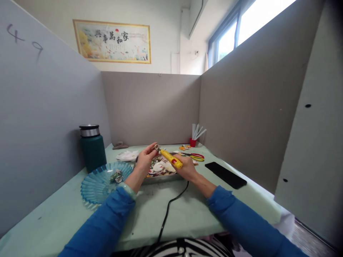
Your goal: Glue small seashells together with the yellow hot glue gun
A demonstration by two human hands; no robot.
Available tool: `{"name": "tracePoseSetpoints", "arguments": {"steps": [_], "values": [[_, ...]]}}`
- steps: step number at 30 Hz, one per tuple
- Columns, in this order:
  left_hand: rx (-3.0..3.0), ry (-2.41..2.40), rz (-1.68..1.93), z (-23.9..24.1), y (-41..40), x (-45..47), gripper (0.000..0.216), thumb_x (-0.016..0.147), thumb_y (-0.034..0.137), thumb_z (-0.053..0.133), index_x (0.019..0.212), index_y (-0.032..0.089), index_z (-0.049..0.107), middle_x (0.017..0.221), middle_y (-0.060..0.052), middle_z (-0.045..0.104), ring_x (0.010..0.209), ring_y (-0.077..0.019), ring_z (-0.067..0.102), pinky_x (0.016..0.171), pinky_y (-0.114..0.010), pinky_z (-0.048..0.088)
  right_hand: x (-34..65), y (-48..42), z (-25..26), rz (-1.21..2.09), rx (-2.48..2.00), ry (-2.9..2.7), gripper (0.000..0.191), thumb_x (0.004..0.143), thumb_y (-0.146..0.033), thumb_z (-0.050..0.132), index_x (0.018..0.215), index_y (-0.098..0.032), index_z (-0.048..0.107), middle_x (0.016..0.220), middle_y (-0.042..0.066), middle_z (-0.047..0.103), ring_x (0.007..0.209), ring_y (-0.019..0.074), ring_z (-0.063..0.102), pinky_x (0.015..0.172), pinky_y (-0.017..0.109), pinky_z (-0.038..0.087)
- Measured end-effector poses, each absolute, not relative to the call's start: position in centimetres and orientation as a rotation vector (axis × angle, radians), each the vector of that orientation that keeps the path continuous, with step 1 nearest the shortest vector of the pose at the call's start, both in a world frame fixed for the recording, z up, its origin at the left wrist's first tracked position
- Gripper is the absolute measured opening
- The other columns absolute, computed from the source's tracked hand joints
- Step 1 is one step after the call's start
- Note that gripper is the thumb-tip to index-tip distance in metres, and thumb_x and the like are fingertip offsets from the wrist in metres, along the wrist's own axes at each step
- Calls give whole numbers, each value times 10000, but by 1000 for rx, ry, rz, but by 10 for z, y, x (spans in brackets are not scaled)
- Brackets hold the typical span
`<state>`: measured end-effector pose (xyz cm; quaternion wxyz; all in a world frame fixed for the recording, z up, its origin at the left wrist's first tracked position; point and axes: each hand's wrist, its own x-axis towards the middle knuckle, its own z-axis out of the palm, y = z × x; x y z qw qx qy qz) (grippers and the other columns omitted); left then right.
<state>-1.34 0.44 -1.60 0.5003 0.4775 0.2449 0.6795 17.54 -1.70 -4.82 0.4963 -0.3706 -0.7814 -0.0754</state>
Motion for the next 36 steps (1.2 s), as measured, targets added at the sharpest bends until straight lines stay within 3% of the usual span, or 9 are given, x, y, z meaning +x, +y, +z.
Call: {"name": "tracePoseSetpoints", "arguments": {"steps": [18, 29, 36], "values": [[1182, 635, 1653, -18, 7, -15, 520, 526, 242, 799, 1025, 138, 695, 1003, -102, 692, 865, -181, 617, 804, -315, 470, 175, -14, -49, -141, -913, -1894, 124, 786, -297, 573, 779, -194, 641, 616, -9, 602, 523, 99, 485, 539, 190, 341], [1039, 534, 1556, -15, 4, -14, 315, 620, 134, 747, 929, 134, 691, 952, -77, 680, 763, -149, 629, 755, -305, 503, 177, -13, -51, -141, -890, -1873, 157, 799, -301, 561, 855, -192, 659, 699, 17, 657, 585, 120, 551, 581, 201, 377], [1026, 550, 1506, -14, 2, -15, 300, 639, 114, 722, 938, 135, 696, 914, -70, 678, 724, -149, 626, 695, -292, 519, 177, -12, -52, -144, -885, -1869, 165, 796, -303, 564, 858, -184, 661, 702, 20, 658, 586, 118, 560, 589, 199, 381]]}}
